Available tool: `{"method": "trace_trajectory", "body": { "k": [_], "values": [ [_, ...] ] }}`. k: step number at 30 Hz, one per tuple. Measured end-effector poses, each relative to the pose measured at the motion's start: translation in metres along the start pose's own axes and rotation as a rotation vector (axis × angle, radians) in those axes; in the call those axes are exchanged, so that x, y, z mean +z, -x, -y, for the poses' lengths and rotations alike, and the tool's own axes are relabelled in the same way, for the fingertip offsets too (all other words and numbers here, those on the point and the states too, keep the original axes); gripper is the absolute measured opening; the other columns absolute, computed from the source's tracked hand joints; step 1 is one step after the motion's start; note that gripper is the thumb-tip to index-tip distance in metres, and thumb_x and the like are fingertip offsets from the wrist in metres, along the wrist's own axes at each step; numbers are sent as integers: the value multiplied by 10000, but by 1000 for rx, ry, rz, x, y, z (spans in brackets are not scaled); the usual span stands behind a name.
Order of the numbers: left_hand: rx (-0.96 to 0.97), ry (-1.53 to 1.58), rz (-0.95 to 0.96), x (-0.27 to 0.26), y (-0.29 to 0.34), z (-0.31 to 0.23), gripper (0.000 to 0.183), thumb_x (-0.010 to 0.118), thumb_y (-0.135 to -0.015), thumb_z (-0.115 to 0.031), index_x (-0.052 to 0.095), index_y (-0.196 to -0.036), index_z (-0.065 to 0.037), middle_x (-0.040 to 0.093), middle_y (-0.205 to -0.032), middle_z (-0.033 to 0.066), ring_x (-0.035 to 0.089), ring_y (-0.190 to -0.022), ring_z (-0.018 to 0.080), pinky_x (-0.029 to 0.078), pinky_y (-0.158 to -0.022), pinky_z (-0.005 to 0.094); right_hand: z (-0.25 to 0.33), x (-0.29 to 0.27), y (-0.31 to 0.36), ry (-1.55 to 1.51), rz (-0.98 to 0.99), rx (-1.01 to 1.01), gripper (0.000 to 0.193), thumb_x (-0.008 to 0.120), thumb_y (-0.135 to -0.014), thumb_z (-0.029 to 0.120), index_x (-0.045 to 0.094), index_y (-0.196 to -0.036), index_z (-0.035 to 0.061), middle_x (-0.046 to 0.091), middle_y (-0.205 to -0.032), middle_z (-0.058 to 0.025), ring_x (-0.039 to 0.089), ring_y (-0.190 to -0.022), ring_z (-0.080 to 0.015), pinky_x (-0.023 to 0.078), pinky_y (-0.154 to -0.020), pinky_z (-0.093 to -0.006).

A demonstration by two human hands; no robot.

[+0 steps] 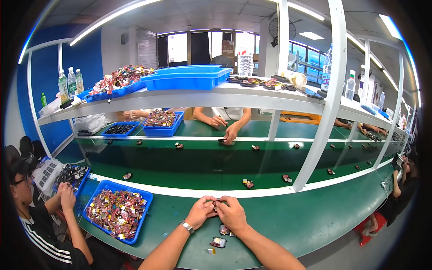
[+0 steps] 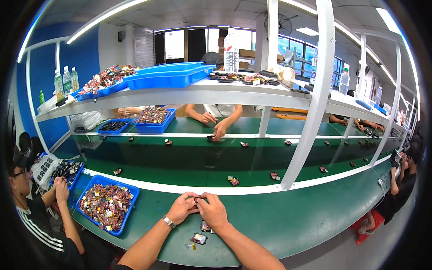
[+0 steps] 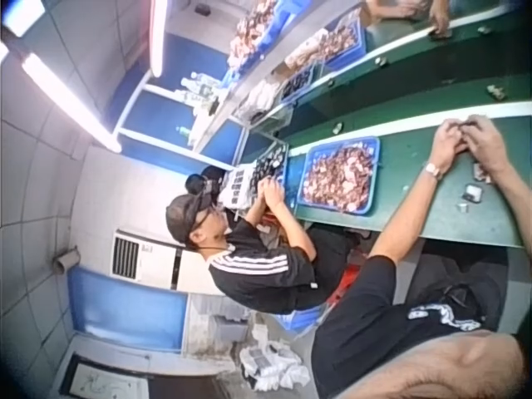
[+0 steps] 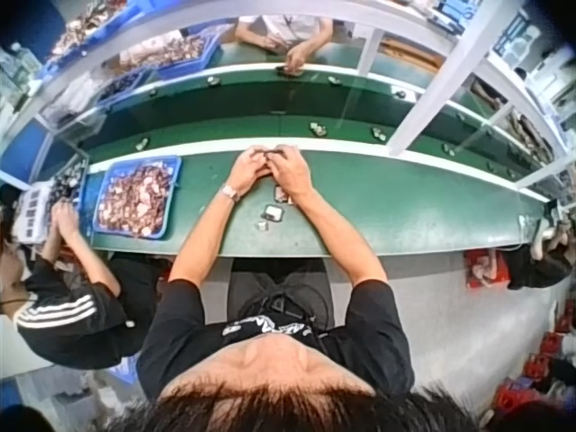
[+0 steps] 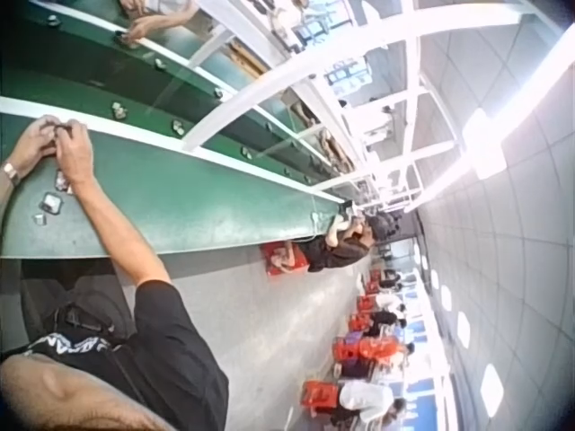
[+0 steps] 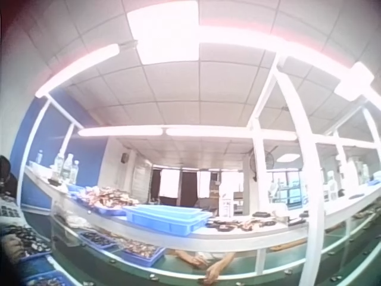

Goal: The recorder sorts small electronic components from a communal tray onto a moving conveyor belt in a factory setting.

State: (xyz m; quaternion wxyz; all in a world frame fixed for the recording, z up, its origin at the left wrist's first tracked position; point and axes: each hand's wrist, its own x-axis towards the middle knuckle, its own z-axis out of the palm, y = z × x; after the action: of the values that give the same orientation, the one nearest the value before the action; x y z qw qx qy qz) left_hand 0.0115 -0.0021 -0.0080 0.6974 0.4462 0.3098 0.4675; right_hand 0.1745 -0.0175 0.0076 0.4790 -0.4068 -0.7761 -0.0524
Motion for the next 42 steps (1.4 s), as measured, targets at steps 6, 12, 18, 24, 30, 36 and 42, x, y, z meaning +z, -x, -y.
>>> {"method": "trace_trajectory", "body": {
  "k": [6, 12, 18, 24, 30, 36, 42],
  "values": [
    [25, 7, -19, -6, 1, 0, 228, 480, -982, -31, 477, -1210, -49, 613, -1176, 107, 606, -1070, 195, 523, -926, 371, 6, -2, -4, -57, 66, -18, 239, 730, -746, 101, 687, -974, 44, 643, -1107, -90, 620, -967, -267, 537, -816, -352],
    [126, 151, -123, 9, 4, -7, 523, 511, -972, -44, 312, -1456, -76, 488, -1378, 220, 572, -1187, 290, 493, -1007, 419, -34, 22, -18, -80, 71, 55, 246, 696, -762, 110, 690, -995, 28, 643, -1143, -133, 609, -1010, -302, 516, -878, -393],
    [85, -38, -40, 9, -1, -1, 515, 534, -963, -47, 336, -1438, -47, 471, -1391, 248, 557, -1211, 324, 516, -980, 435, -99, 50, -44, 35, 69, 349, 248, 722, -746, 161, 720, -950, 20, 648, -1167, -177, 612, -1056, -347, 495, -928, -418],
    [100, -76, -31, -6, -1, -2, 287, 526, -963, -41, 494, -1237, 34, 614, -1193, 220, 647, -1048, 286, 562, -884, 400, -109, 7, -40, 282, -63, 318, 471, 769, -728, 213, 618, -1144, 52, 600, -1173, -117, 533, -1109, -316, 444, -907, -455],
    [143, -161, -69, -7, -3, -2, 169, 541, -940, -23, 581, -1095, 33, 677, -1012, 176, 687, -863, 229, 574, -742, 325, -138, -21, -19, 415, 62, 786, 634, 779, -745, 259, 521, -1278, 32, 595, -1157, -148, 531, -1103, -347, 439, -917, -493],
    [212, -285, -143, -19, -5, -6, 180, 532, -946, -43, 599, -1095, 30, 685, -968, 144, 653, -731, 150, 542, -636, 261, -142, -19, -13, 212, -215, 705, 574, 766, -742, 117, 534, -1256, 13, 675, -1015, -120, 602, -970, -333, 480, -874, -428],
    [61, -254, -67, -9, 0, -13, 285, 464, -1016, -209, 584, -1128, 24, 675, -985, 142, 627, -685, 125, 520, -599, 236, -56, -26, 1, -342, 35, 446, 617, 779, -753, 113, 506, -1303, 67, 673, -1125, -98, 585, -1094, -285, 447, -968, -383]
  ]
}}
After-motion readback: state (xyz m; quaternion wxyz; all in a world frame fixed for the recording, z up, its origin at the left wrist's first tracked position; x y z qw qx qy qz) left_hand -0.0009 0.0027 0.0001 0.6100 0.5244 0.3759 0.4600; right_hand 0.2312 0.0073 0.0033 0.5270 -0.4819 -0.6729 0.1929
